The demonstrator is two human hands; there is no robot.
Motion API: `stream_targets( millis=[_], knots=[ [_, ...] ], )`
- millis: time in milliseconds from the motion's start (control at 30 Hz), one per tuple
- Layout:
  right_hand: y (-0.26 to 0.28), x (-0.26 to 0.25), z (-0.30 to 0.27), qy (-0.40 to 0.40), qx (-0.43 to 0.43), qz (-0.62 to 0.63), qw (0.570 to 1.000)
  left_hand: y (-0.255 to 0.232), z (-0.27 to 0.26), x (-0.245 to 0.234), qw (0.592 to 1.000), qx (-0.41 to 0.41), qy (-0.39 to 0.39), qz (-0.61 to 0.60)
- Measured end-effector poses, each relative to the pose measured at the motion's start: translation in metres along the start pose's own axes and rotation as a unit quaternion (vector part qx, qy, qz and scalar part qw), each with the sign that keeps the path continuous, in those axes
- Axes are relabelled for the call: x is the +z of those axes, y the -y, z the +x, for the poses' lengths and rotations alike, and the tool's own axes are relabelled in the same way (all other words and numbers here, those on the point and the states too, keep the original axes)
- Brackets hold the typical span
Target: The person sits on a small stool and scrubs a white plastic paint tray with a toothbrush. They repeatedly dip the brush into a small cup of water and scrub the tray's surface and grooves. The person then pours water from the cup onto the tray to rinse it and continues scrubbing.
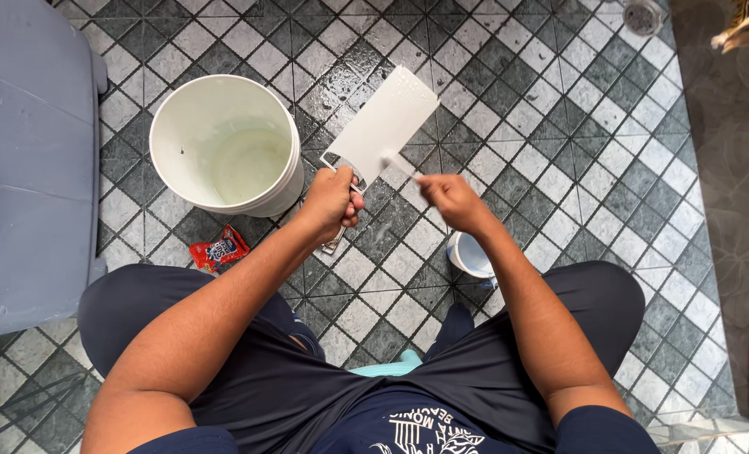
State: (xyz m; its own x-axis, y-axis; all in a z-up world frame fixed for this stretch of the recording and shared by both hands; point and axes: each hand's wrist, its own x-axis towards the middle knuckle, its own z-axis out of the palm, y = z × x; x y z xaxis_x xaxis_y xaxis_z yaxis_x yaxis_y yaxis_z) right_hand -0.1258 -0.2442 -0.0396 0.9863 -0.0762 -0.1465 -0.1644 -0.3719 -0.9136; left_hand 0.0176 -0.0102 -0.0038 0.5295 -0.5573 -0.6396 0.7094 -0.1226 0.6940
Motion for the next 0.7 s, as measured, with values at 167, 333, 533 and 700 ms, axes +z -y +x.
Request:
stream_targets(
  millis=[167,333,533,700],
  knots=[
    [-0.018,-0.019,0.010,-0.109,0.021,0.021,0.994,0.003,-0.001,0.002,1.000,-0.006,0.008,-0.004],
    [-0.022,-0.021,0.007,-0.057,0.014,0.026,0.998,0.001,-0.002,0.003,1.000,-0.013,0.003,-0.002],
    [-0.021,-0.021,0.007,-0.033,0.010,0.051,0.998,-0.001,-0.007,0.005,1.000,-0.015,0.012,0.006],
    [-0.009,-0.032,0.005,-0.066,0.040,0.088,0.993,-0.004,-0.009,0.007,1.000,-0.020,0.000,0.004]
  ],
)
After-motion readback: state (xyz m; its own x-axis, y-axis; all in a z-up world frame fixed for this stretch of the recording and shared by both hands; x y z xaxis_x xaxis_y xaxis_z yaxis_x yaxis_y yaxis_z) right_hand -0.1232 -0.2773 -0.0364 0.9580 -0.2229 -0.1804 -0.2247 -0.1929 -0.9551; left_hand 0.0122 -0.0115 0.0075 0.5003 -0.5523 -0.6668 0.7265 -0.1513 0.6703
